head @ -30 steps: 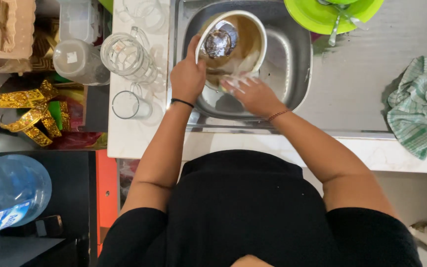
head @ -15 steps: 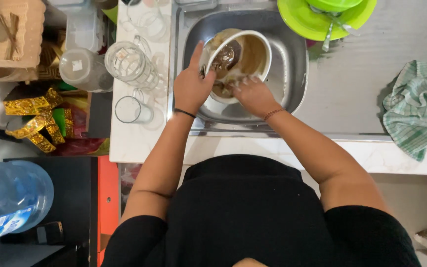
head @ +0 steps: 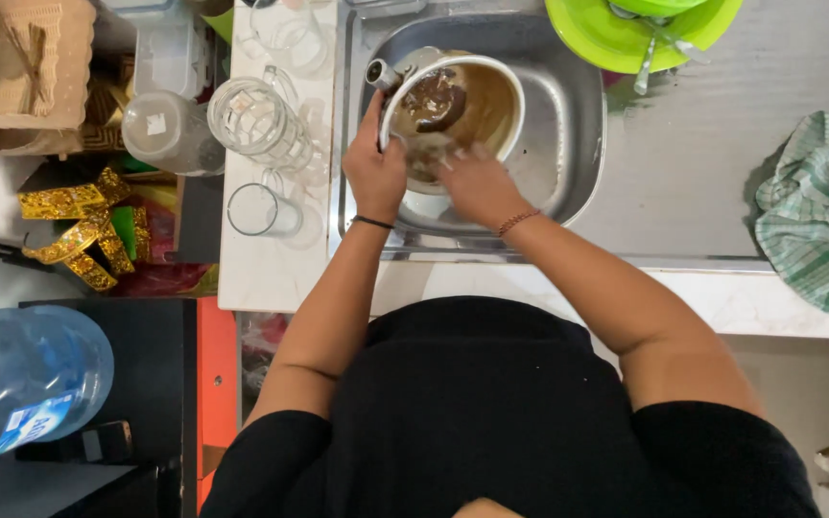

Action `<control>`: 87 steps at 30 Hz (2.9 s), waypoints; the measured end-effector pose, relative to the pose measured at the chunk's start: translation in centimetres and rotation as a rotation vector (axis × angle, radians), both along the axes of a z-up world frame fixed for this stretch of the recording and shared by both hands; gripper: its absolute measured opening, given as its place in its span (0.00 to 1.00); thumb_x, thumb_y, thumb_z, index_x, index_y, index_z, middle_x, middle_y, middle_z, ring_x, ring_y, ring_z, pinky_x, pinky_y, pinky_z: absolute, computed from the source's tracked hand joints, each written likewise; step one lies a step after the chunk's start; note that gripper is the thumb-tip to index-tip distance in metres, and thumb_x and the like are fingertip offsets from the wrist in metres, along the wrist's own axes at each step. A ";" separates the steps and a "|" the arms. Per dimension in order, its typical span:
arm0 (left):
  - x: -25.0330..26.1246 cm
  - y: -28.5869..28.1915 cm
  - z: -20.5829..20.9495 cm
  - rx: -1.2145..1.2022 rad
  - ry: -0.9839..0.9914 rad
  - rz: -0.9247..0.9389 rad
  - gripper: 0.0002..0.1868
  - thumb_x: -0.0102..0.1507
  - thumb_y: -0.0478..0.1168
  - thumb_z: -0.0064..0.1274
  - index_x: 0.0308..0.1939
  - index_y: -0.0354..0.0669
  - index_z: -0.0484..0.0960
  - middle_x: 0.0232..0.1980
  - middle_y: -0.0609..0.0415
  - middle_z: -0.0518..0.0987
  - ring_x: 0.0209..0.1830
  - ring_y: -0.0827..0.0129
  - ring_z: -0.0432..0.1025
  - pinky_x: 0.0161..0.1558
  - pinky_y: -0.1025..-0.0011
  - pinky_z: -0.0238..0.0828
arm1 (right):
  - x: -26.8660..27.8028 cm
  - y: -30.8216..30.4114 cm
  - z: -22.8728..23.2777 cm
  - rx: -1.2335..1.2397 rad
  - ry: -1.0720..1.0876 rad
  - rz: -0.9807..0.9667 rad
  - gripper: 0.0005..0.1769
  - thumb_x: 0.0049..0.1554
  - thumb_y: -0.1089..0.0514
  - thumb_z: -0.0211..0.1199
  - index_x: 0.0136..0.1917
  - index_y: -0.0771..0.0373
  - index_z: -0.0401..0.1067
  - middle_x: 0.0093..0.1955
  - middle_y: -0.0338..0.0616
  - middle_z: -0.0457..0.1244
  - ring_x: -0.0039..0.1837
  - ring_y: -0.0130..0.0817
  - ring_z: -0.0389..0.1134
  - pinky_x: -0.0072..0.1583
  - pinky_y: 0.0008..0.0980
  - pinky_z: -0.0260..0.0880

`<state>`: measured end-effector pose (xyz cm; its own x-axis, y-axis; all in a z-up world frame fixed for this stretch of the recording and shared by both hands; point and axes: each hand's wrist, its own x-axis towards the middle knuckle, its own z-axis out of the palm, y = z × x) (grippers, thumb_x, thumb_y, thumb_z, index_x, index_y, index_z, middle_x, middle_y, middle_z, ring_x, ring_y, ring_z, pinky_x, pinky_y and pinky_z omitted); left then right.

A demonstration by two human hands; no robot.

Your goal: Wash dishes, including plates, spoons, and a cooking pot in a kitchen sink using a sponge and soap.

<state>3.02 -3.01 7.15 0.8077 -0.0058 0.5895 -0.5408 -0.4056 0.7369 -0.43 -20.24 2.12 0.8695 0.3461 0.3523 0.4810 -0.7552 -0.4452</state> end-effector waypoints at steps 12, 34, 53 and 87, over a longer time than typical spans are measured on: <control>0.2 -1.0 -0.6 0.003 0.121 -0.032 0.32 0.58 0.25 0.48 0.67 0.47 0.77 0.57 0.44 0.84 0.49 0.58 0.82 0.51 0.69 0.77 | -0.1 -0.4 -2.3 0.122 0.211 0.163 0.41 0.40 0.61 0.63 0.68 0.77 0.67 0.69 0.71 0.59 0.68 0.60 0.58 0.66 0.47 0.58; 1.4 -0.7 0.4 -0.022 0.069 -0.054 0.29 0.58 0.23 0.50 0.63 0.44 0.82 0.55 0.47 0.85 0.45 0.66 0.81 0.49 0.72 0.77 | -0.9 -0.4 -1.3 -0.067 0.112 0.065 0.33 0.46 0.59 0.66 0.66 0.59 0.69 0.64 0.51 0.64 0.65 0.48 0.66 0.64 0.45 0.64; 1.4 -0.4 1.9 -0.130 0.333 0.034 0.28 0.58 0.25 0.47 0.62 0.43 0.81 0.55 0.46 0.86 0.45 0.64 0.81 0.50 0.71 0.76 | -1.3 -2.1 1.3 -0.334 -0.340 -0.026 0.27 0.55 0.60 0.61 0.68 0.54 0.69 0.67 0.46 0.66 0.70 0.45 0.65 0.71 0.52 0.61; 0.4 -1.6 -0.7 0.047 0.043 0.011 0.26 0.60 0.26 0.52 0.61 0.47 0.81 0.53 0.45 0.83 0.49 0.56 0.81 0.50 0.67 0.78 | 0.2 -1.0 -1.0 -0.041 0.071 0.018 0.25 0.45 0.61 0.64 0.58 0.64 0.77 0.63 0.58 0.64 0.65 0.56 0.63 0.68 0.52 0.60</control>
